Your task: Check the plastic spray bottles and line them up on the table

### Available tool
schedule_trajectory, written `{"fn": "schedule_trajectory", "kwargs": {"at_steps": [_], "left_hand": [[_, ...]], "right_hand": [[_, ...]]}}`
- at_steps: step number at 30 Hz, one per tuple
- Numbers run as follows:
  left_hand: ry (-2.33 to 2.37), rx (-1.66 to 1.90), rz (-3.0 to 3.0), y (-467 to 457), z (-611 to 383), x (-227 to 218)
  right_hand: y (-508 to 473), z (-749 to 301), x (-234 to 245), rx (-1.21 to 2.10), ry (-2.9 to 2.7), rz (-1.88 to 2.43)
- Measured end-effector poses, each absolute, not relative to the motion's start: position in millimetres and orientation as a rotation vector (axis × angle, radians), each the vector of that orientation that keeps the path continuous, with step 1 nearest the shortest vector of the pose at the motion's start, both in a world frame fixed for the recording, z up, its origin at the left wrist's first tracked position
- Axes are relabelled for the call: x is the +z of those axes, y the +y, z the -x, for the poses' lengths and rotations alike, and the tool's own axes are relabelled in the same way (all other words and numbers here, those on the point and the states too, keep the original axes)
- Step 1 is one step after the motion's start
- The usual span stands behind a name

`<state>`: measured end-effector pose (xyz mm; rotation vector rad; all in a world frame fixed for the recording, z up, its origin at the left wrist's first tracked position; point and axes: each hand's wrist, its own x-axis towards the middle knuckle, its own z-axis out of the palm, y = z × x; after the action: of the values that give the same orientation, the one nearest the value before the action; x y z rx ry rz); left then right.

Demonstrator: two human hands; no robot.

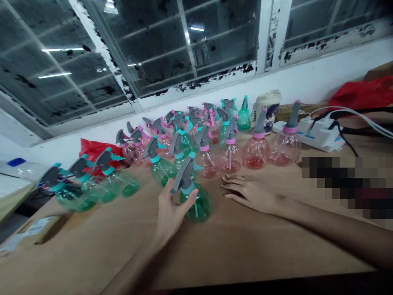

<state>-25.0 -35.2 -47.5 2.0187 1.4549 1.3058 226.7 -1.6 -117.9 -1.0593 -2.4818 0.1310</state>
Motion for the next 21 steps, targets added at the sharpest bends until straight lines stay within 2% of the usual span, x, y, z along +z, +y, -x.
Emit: {"fn": "schedule_trajectory", "kwargs": {"at_steps": [4, 10, 13, 21], "left_hand": [[1.552, 1.251, -2.058, -52.6, 54.7, -35.7], [1.997, 1.261, -1.953, -74.0, 125.3, -24.0], [2.099, 1.275, -1.81, -70.8, 150.5, -18.2], [2.01, 1.359, -1.793, -36.7, 170.5, -23.8]], "right_hand": [[-0.1, -227.7, -118.8, 0.137, -2.519, 1.068], [-8.9, -223.4, -114.1, 0.049, -2.601, 1.157], [-15.2, -212.1, -97.4, 0.073, -2.625, 1.203], [-12.0, -143.1, -37.7, 0.121, -2.572, 1.065]]}}
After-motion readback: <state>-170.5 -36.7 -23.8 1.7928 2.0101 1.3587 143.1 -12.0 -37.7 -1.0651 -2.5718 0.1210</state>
